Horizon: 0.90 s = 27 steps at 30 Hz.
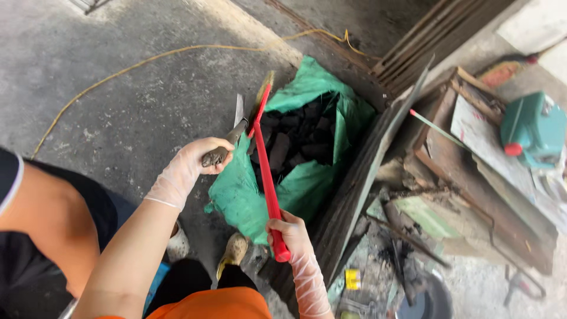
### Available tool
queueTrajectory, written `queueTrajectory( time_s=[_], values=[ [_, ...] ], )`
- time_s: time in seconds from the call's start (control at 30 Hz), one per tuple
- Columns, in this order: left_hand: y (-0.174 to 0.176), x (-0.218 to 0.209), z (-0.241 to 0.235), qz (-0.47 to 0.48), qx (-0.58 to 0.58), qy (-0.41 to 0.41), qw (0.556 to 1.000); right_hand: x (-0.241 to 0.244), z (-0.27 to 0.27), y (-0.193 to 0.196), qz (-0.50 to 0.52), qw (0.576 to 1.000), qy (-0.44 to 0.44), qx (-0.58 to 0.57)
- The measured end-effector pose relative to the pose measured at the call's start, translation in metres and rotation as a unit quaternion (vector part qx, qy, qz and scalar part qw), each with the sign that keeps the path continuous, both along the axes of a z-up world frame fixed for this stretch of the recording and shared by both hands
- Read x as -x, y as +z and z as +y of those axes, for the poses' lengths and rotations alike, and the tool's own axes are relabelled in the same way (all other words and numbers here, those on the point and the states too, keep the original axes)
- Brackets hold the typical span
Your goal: The person sweeps a concrete floor using a red broom and a metal dustpan, gathering debris into a green sack. They move around an outdoor area with a charcoal grill and various tools, sweeping different sections of the ground.
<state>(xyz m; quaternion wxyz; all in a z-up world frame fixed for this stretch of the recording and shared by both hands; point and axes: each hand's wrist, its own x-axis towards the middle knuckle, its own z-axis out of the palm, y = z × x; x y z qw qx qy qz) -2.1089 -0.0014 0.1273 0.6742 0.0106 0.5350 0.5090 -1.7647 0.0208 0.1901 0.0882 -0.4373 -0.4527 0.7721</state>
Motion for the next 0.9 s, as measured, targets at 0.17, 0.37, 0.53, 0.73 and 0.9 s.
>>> queueTrajectory(
  time_s=[0.17,0.37,0.53,0.73,0.9],
  values=[
    [0.024,0.049,0.04,0.004,0.001,0.047,0.999,0.037,0.044,0.023,0.01,1.0,-0.013,0.023],
    [0.038,0.122,0.086,0.032,0.004,0.074,0.997,0.079,0.088,0.039,0.015,1.0,-0.013,0.015],
    [0.023,0.211,0.113,-0.013,-0.012,0.094,0.995,0.127,0.118,0.039,-0.01,1.0,-0.015,-0.006],
    [-0.041,0.336,0.166,-0.06,0.02,0.089,0.994,0.26,0.17,0.009,-0.063,0.998,-0.02,0.013],
    [-0.088,0.455,0.188,-0.104,0.064,0.094,0.988,0.418,0.25,-0.04,-0.107,0.993,0.043,0.021]
  ],
)
